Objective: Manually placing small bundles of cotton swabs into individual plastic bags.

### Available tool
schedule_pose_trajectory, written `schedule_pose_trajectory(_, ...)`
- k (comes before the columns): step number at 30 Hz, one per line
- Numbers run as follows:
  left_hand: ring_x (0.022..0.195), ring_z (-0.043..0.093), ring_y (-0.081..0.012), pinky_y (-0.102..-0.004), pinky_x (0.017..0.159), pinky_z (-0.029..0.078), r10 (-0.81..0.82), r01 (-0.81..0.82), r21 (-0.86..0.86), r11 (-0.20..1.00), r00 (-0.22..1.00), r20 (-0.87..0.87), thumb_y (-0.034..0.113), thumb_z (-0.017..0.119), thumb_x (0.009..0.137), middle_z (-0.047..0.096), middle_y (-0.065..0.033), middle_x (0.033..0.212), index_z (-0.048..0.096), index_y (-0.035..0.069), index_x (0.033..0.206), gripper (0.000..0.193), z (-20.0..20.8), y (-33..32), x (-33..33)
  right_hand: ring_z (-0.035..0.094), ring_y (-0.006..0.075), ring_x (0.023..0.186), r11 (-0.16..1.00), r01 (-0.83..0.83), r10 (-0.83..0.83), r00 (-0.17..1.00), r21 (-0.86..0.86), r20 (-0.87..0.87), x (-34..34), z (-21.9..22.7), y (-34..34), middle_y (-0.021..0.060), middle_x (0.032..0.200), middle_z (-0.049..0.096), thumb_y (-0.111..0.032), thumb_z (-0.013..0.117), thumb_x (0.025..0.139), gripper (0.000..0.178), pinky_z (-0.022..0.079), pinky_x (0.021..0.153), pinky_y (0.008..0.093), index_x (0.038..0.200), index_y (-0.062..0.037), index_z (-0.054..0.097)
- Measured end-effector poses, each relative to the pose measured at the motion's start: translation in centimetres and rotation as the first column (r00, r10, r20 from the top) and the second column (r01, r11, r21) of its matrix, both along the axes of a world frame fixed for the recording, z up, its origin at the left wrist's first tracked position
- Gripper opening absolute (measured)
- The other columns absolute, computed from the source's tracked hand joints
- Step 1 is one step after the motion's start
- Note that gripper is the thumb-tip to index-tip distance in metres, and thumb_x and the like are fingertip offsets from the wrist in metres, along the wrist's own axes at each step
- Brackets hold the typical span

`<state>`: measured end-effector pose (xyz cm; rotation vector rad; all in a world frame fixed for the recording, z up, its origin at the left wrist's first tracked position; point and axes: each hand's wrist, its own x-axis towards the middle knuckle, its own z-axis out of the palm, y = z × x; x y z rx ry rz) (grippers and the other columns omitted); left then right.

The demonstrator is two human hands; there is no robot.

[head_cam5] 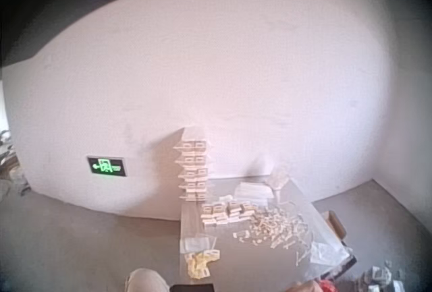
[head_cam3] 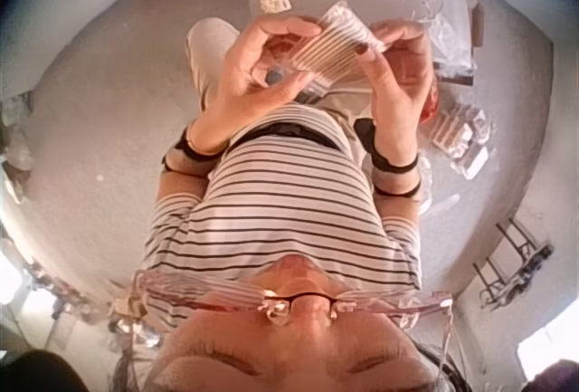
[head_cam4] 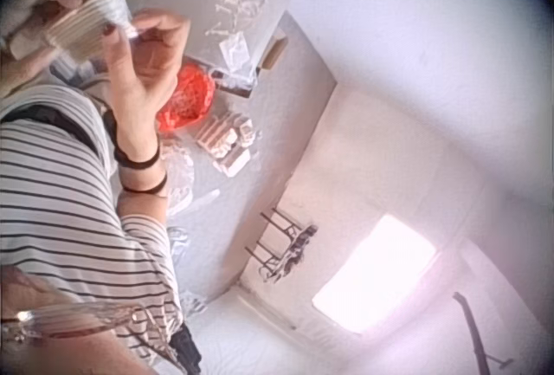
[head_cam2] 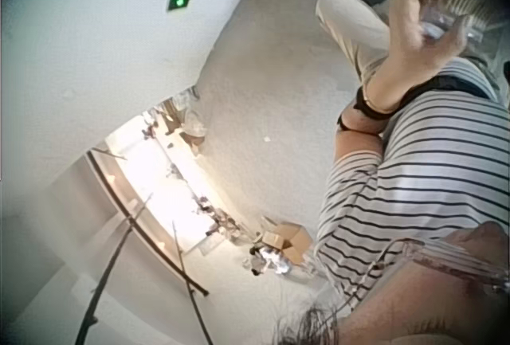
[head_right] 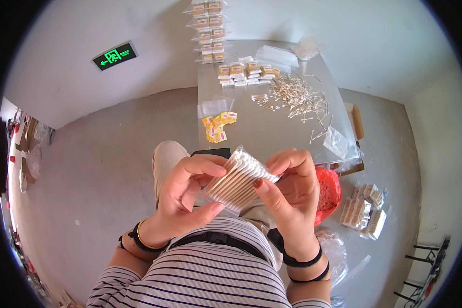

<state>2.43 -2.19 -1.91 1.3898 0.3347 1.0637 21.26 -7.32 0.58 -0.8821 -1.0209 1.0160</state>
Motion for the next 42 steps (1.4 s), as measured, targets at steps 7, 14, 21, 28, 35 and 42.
schedule_pose_trajectory(7,0.106,0.064,-0.0166,-0.0306,0.095,0.049,0.177,-0.177,-0.007,0.984,0.984,-0.015,0.002,0.077,0.084,0.063,-0.0122,0.118,0.054,0.0,0.125,0.047,0.6,-0.2,0.5,0.053,0.0118,0.093,0.997,0.043,-0.039,0.997,0.058,-0.073,-0.4,-0.9,0.1,0.0047,0.101,0.053,-0.001,0.072,0.088,0.029,0.044,0.085,0.0259,0.105,-0.0073,0.048)
schedule_pose_trajectory(14,0.097,0.068,-0.0173,-0.03,0.088,0.052,0.312,-0.297,0.181,0.938,0.949,-0.056,0.0,0.078,0.082,0.069,-0.0117,0.105,0.054,-0.001,0.123,0.047,0.0,0.0,0.4,0.054,0.0152,0.098,0.998,0.011,-0.01,1.0,0.065,-0.011,-0.1,-1.2,-0.3,0.007,0.104,0.053,-0.002,0.072,0.086,0.031,0.043,0.092,0.0293,0.105,-0.0072,0.048)
schedule_pose_trajectory(21,0.098,0.071,-0.0222,-0.0332,0.085,0.056,0.253,-0.209,0.354,0.912,0.964,-0.084,-0.011,0.069,0.084,0.067,-0.0165,0.106,0.044,0.0,0.126,0.049,0.1,0.6,-0.3,0.057,0.0214,0.104,0.995,0.014,-0.022,0.996,0.101,0.081,1.0,-0.4,-0.6,0.0117,0.107,0.058,-0.012,0.07,0.086,0.029,0.044,0.095,0.0359,0.11,-0.0017,0.056)
schedule_pose_trajectory(28,0.098,0.07,-0.0216,-0.0316,0.087,0.053,0.218,-0.196,0.328,0.924,0.975,-0.032,-0.009,0.069,0.085,0.067,-0.0159,0.108,0.047,0.0,0.127,0.048,-0.5,0.4,-0.4,0.061,0.0222,0.101,0.998,-0.018,0.002,0.972,0.066,0.236,1.1,0.7,-1.3,0.0151,0.105,0.066,-0.009,0.07,0.084,0.022,0.046,0.091,0.0348,0.102,0.0025,0.07)
schedule_pose_trajectory(35,0.103,0.058,-0.0157,-0.0302,0.095,0.044,0.081,-0.072,0.086,0.994,0.992,-0.099,0.0,0.066,0.093,0.06,-0.0102,0.111,0.043,0.0,0.137,0.05,-0.1,0.4,-0.9,0.062,0.0205,0.097,0.998,-0.031,0.011,0.942,0.055,0.334,1.1,0.8,-1.2,0.0131,0.103,0.069,-0.009,0.073,0.084,0.022,0.047,0.088,0.033,0.102,0.0028,0.071)
schedule_pose_trajectory(42,0.099,0.053,-0.0147,-0.0293,0.089,0.043,0.061,-0.045,0.126,0.991,0.991,-0.121,0.008,0.063,0.097,0.056,-0.0096,0.11,0.034,0.001,0.143,0.055,0.2,0.0,-0.8,0.063,0.0193,0.096,0.996,-0.086,0.079,0.965,0.016,0.251,0.8,0.6,-1.3,0.0119,0.103,0.069,-0.007,0.073,0.084,0.024,0.048,0.089,0.0318,0.106,0.0036,0.07)
